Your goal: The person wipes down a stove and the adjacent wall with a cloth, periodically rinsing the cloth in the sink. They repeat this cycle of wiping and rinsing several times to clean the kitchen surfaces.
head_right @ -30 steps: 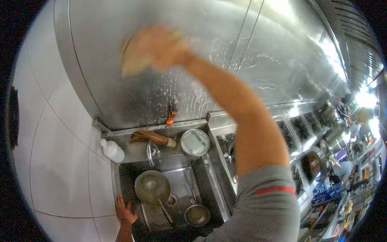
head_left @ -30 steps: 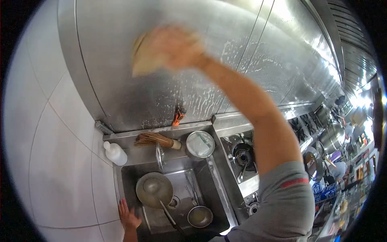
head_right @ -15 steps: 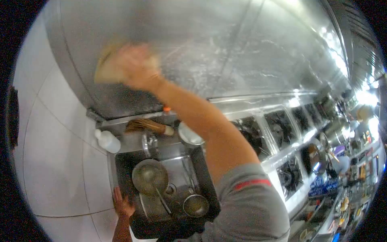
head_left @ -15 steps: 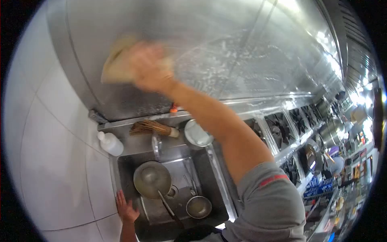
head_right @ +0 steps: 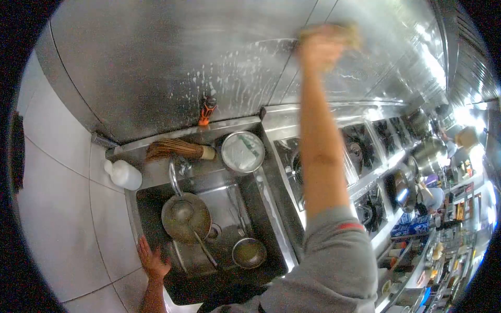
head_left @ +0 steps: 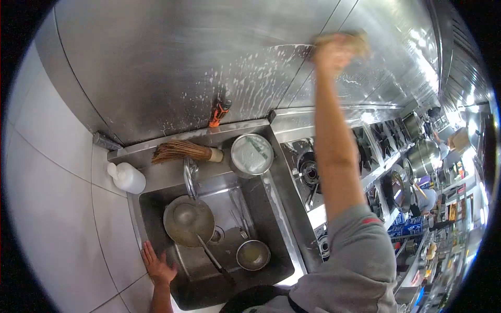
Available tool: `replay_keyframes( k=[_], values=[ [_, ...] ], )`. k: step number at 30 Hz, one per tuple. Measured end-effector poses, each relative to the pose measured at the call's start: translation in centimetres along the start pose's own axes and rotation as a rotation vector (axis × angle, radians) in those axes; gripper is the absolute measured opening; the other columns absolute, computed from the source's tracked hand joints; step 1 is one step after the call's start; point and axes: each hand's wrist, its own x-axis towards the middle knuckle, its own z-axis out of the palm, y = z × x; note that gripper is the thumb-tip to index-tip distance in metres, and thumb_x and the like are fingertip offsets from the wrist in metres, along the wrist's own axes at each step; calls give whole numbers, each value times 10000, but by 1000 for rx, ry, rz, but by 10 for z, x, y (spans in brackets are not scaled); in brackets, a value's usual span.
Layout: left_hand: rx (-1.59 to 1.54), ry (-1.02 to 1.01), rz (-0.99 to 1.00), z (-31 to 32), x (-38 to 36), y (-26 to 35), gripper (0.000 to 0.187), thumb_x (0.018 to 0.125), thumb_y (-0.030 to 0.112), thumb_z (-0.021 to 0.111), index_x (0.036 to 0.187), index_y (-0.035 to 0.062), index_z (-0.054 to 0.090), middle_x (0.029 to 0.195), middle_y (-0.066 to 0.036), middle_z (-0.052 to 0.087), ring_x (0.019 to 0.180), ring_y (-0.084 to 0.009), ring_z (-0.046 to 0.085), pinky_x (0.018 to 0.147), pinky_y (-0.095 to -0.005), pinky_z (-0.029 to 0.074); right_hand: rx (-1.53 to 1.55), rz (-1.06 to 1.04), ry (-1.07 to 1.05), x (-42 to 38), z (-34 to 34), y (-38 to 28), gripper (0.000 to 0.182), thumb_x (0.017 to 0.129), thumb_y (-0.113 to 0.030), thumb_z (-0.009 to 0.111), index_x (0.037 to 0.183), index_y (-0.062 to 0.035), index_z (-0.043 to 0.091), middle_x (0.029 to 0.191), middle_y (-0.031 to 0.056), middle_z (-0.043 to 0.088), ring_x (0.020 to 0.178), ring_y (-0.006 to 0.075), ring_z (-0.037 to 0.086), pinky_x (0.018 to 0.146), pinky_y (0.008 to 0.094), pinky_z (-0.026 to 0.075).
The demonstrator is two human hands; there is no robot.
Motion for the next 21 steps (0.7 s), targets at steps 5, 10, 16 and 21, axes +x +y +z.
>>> replay_keyframes(
  k=[5,10,16,21],
  values=[
    [41,102,99,10,-4,-7,554,641,370,768,1117,90,727,1607,-247,93,1495,-388,84,1217,-487,120,109,-898,-1135,-214,-130,-196,543,880,-378,544,1346,-99,533,1475,136,418,1377,301,345,1136,590,215],
    [20,-71,-71,8,-5,-1,542,651,318,780,1128,69,714,1619,-218,56,1494,-381,84,1215,-491,137,1065,-742,-1605,-217,-75,-135,429,996,-327,465,1397,-179,500,1465,31,473,1316,242,448,1127,348,340],
    [19,-42,-45,-4,3,3,493,666,302,776,1094,65,720,1619,-218,62,1492,-378,95,1213,-493,138,-175,-1456,-885,-95,-88,61,573,874,-406,604,1428,-314,489,1426,75,495,1399,348,346,1149,629,179],
    [-11,-23,-31,-8,4,0,453,686,303,761,1078,79,728,1613,-230,82,1491,-379,113,1212,-485,136,-67,-1630,-1181,-181,-75,91,541,877,-347,601,1408,-293,513,1441,87,490,1398,327,363,1170,552,218]
  ],
)
